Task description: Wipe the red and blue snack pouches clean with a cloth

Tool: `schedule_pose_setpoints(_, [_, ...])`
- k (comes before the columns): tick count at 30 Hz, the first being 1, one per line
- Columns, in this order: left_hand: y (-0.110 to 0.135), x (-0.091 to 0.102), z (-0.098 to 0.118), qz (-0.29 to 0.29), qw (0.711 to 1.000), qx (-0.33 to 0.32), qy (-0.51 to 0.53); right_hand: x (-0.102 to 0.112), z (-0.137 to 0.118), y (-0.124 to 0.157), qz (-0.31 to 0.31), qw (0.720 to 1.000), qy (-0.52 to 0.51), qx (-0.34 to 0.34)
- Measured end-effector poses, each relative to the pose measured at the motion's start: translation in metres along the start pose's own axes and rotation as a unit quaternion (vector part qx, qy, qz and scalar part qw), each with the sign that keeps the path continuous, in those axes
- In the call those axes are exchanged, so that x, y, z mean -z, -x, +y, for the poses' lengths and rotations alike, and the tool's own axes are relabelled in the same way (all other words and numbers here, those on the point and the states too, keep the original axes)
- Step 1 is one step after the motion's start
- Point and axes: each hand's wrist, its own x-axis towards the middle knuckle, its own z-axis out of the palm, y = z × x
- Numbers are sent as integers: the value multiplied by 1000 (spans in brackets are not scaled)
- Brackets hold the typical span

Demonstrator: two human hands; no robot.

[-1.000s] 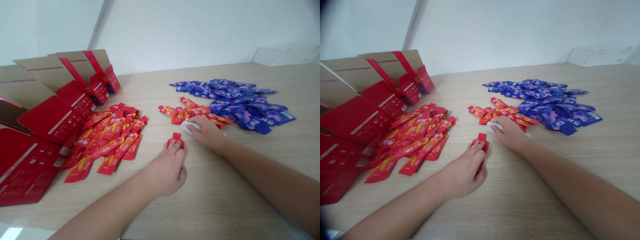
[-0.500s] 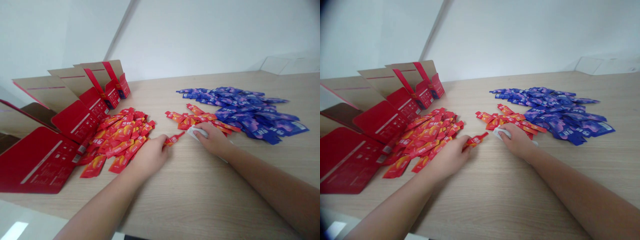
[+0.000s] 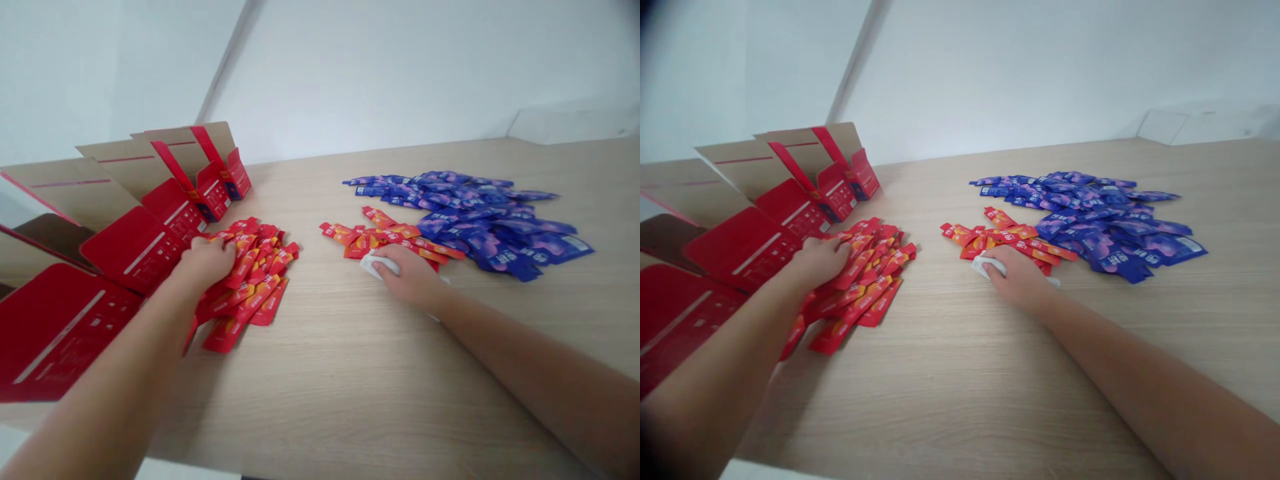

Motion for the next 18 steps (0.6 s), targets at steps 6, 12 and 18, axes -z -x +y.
schedule_pose_setpoints(6, [-28, -19, 48, 92, 993, 54, -57, 3, -15, 4, -70, 991, 40, 111])
schedule_pose_setpoints(12, [-94, -74, 152, -56, 987, -150, 15, 7, -37, 9, -158, 956, 85, 231])
schedule_pose_setpoints(18, [-167, -113, 258, -214, 947, -237, 20, 9, -41, 11, -170, 946, 110, 254])
